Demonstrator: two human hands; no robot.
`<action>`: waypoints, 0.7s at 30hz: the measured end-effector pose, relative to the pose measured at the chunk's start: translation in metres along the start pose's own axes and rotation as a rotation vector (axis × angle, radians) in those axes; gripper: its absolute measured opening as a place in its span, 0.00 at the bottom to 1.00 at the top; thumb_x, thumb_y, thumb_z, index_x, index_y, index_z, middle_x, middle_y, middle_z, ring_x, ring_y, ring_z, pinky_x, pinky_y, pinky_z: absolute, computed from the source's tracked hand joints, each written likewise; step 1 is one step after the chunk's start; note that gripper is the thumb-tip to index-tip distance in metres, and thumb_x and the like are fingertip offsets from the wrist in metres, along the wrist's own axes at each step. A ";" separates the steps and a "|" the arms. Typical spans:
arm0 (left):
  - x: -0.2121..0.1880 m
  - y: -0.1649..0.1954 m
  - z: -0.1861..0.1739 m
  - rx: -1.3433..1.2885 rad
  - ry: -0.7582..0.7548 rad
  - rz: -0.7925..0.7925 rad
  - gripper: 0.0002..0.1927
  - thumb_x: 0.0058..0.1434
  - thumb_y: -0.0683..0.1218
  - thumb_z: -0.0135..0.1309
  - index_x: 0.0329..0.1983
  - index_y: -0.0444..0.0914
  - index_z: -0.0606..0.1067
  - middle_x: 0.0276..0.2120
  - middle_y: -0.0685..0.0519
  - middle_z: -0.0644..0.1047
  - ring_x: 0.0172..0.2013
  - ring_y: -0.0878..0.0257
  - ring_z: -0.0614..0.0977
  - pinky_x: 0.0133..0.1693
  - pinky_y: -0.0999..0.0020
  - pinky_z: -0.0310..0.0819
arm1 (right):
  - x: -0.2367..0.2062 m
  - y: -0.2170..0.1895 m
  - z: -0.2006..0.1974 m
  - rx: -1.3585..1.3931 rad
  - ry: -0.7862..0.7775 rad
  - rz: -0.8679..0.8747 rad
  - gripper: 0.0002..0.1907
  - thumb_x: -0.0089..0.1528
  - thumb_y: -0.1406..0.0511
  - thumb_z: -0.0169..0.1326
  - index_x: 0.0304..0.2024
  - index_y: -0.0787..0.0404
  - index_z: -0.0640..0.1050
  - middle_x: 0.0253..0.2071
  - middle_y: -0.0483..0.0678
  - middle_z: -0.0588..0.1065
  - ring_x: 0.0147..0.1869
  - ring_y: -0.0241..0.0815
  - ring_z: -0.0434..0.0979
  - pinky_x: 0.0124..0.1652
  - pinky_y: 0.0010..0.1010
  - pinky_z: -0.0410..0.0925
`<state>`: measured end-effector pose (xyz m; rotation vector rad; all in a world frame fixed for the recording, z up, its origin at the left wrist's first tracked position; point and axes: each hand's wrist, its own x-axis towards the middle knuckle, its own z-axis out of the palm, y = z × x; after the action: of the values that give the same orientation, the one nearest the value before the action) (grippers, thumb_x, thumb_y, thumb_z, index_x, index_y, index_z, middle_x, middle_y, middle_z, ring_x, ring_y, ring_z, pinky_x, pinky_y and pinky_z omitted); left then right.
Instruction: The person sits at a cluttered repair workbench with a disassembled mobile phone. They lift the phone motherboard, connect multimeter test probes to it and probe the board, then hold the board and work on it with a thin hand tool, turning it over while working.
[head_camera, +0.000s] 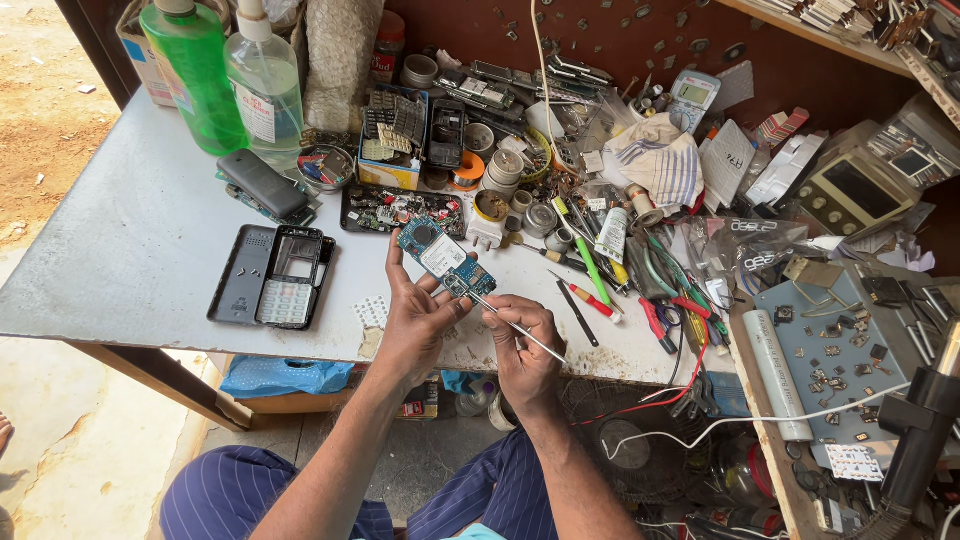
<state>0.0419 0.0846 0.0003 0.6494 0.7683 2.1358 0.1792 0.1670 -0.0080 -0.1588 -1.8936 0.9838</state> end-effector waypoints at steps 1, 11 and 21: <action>0.000 0.000 0.000 0.002 -0.001 0.000 0.61 0.59 0.27 0.49 0.77 0.57 0.24 0.63 0.34 0.69 0.53 0.54 0.80 0.50 0.60 0.81 | 0.000 0.001 0.000 -0.004 0.000 -0.012 0.11 0.69 0.72 0.55 0.51 0.64 0.68 0.53 0.57 0.77 0.56 0.43 0.82 0.48 0.28 0.80; 0.000 0.002 0.002 0.041 0.026 -0.029 0.61 0.58 0.27 0.49 0.76 0.58 0.24 0.61 0.35 0.70 0.53 0.54 0.80 0.49 0.60 0.83 | 0.001 0.001 0.001 -0.079 -0.011 -0.059 0.11 0.69 0.72 0.55 0.50 0.62 0.68 0.52 0.57 0.78 0.56 0.43 0.82 0.49 0.29 0.80; -0.001 0.002 0.002 0.051 0.022 0.005 0.61 0.58 0.27 0.50 0.77 0.57 0.26 0.60 0.35 0.70 0.54 0.54 0.80 0.50 0.61 0.83 | 0.004 -0.010 0.003 -0.265 0.000 -0.178 0.10 0.68 0.72 0.57 0.48 0.61 0.69 0.50 0.53 0.78 0.56 0.45 0.82 0.53 0.33 0.77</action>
<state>0.0427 0.0829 0.0031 0.6564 0.8365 2.1372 0.1773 0.1608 0.0007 -0.1427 -1.9950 0.6119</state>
